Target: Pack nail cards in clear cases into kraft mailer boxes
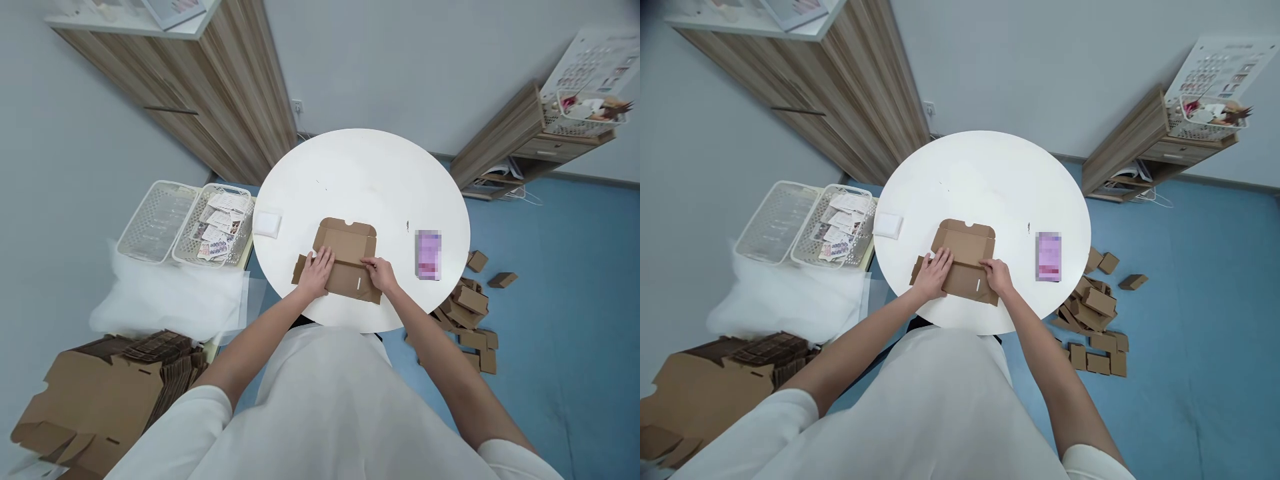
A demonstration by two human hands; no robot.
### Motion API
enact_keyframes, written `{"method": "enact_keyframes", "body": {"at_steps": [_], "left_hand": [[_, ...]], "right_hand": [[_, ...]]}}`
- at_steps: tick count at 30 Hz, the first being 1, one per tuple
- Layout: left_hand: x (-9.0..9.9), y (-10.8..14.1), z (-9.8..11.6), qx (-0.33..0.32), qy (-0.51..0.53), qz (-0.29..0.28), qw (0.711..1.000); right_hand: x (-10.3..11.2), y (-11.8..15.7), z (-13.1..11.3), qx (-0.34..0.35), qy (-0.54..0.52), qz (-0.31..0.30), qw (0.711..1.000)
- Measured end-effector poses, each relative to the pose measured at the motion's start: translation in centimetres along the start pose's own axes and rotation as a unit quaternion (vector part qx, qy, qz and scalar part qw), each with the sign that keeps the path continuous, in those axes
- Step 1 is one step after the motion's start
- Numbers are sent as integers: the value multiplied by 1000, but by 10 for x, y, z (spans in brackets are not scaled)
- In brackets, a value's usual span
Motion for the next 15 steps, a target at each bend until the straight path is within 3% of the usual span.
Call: {"method": "enact_keyframes", "body": {"at_steps": [2,7,11,15], "left_hand": [[-5,-1,-1,-10,-2,-13,1000],[-10,2,1,2,4,1,1000],[-8,2,9,7,3,17,1000],[-2,13,-5,46,27,42,998]], "right_hand": [[-3,9,-3,13,35,-17,999],[7,33,-27,70,174,45,981],[-26,46,-45,155,239,-54,957],[-45,42,-37,142,278,-76,947]]}}
Point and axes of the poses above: each hand's wrist, its own y-axis away from the middle knuckle, its own x-axis out of the back of the hand, z = x × y, the point moved 9 cm from there along -y, towards the middle knuckle, and after that the axes turned 4 degrees about z, right-handed, at the moved point
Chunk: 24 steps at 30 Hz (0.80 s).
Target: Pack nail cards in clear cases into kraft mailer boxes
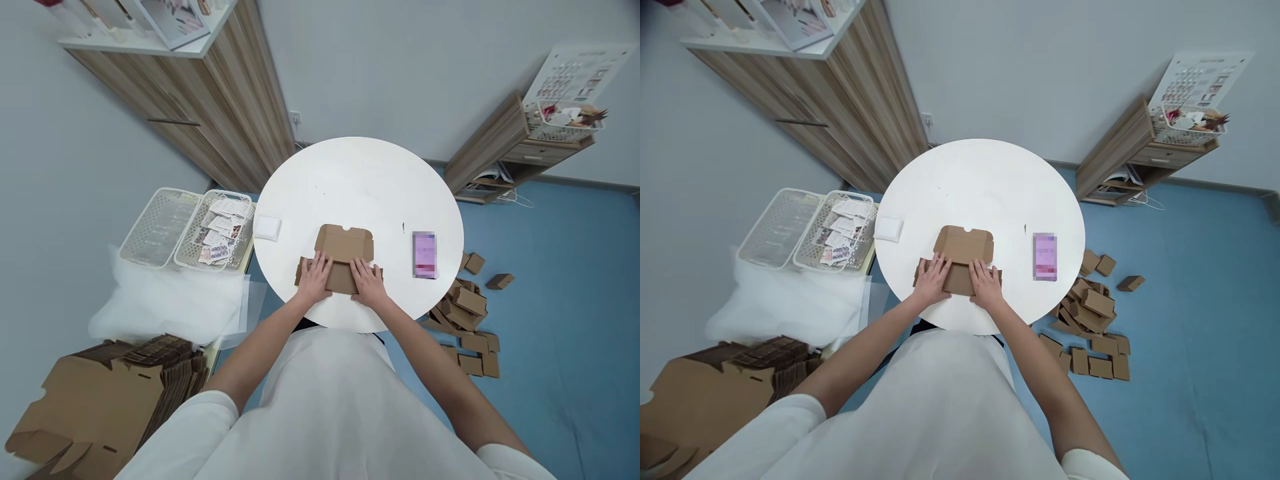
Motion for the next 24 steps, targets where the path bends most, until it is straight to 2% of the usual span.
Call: {"method": "enact_keyframes", "body": {"at_steps": [2,4,5,7,10,14,16,20,24], "left_hand": [[2,15,-29,93,23,23,995],[-3,40,-68,226,63,36,971],[-8,53,-82,272,95,35,957],[-20,67,-94,284,168,28,944],[-29,70,-101,293,268,48,917],[-36,64,-107,374,350,60,857],[-34,61,-107,394,361,57,843],[-25,58,-99,383,353,58,851],[-12,51,-71,312,318,63,893]], "right_hand": [[-4,-3,3,-6,12,0,1000],[-7,-5,5,-5,28,-5,1000],[-7,-6,5,-5,35,-6,999],[-7,-7,5,-4,42,-6,999],[-8,-9,2,-5,36,0,999],[-14,-9,-4,-9,21,-1,1000],[-17,-8,-6,-12,15,-4,1000],[-20,-8,-8,-21,2,-11,1000],[-20,-11,-10,-22,-4,-17,1000]]}}
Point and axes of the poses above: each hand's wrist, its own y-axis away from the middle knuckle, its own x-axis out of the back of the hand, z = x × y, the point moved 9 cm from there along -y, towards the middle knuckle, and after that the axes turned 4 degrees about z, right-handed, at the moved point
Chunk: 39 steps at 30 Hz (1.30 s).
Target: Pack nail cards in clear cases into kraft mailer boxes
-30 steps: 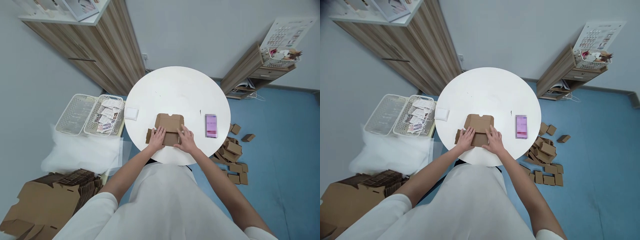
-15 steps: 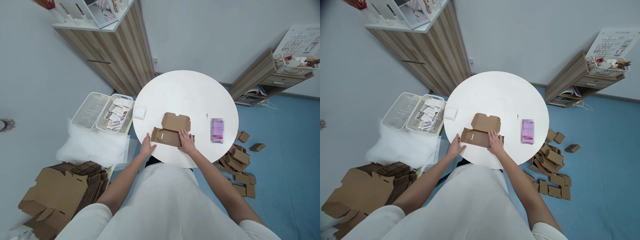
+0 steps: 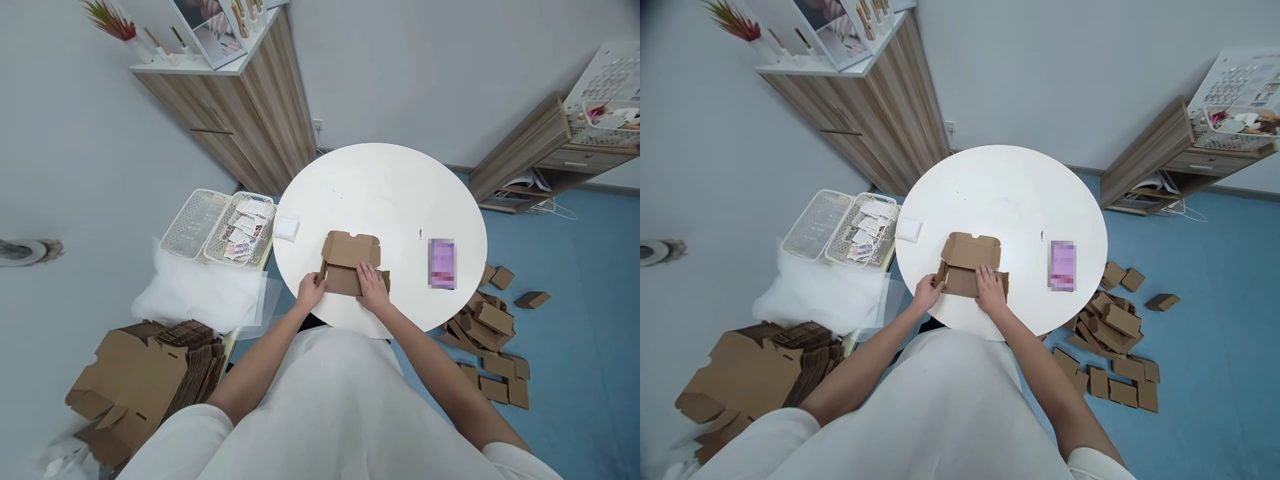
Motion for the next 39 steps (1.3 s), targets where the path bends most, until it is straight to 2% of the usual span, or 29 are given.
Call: {"method": "enact_keyframes", "body": {"at_steps": [2,4,8,12,17,23,31,39], "left_hand": [[-5,6,11,-27,-16,-9,999],[-9,8,14,-26,-22,-21,999],[-13,4,9,-2,-39,-60,997],[-13,-2,-1,12,-89,-71,993],[-16,-1,-2,-14,-119,-64,991],[-21,9,-1,-17,-141,-77,987],[-18,4,-11,-13,-226,-85,970],[-12,3,-9,-25,-195,-107,975]], "right_hand": [[0,0,-1,-2,-1,0,1000],[-1,0,-2,-4,-3,-2,1000],[-4,2,-6,14,-12,-24,1000],[-6,5,-9,30,-26,-53,998],[-6,6,-8,39,-60,-79,994],[-4,2,0,8,-103,-85,991],[-5,9,-16,50,-97,-88,990],[-8,9,-21,44,-57,-97,993]]}}
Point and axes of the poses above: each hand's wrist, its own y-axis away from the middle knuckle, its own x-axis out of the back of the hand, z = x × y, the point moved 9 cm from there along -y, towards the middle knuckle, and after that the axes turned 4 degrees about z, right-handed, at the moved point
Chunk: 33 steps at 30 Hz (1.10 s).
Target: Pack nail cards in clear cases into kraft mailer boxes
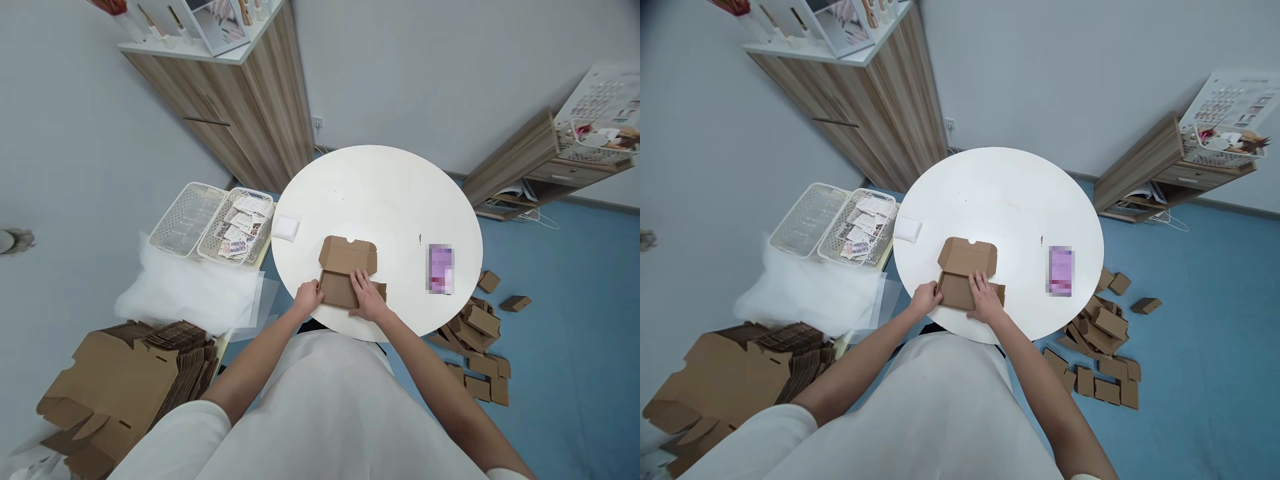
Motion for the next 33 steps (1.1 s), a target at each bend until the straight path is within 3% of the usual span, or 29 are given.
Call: {"method": "enact_keyframes", "body": {"at_steps": [4,6,14,18,20,24,29,33], "left_hand": [[22,7,5,-69,23,40,997],[28,8,9,-104,-2,27,994],[20,-13,26,-175,-44,-82,980],[13,-17,29,-198,-25,-97,975],[11,-17,28,-203,-15,-102,974],[9,-16,28,-209,-13,-116,971],[9,-16,30,-219,-27,-119,968],[9,-16,30,-225,-21,-118,967]], "right_hand": [[3,-1,1,-16,16,6,1000],[4,-1,0,-19,21,11,1000],[9,-1,-7,-27,33,16,999],[16,16,-3,-86,37,77,993],[20,35,13,-169,-3,142,975],[6,78,54,-317,-200,221,900],[-16,91,66,-355,-403,186,823],[-13,86,55,-343,-451,171,806]]}}
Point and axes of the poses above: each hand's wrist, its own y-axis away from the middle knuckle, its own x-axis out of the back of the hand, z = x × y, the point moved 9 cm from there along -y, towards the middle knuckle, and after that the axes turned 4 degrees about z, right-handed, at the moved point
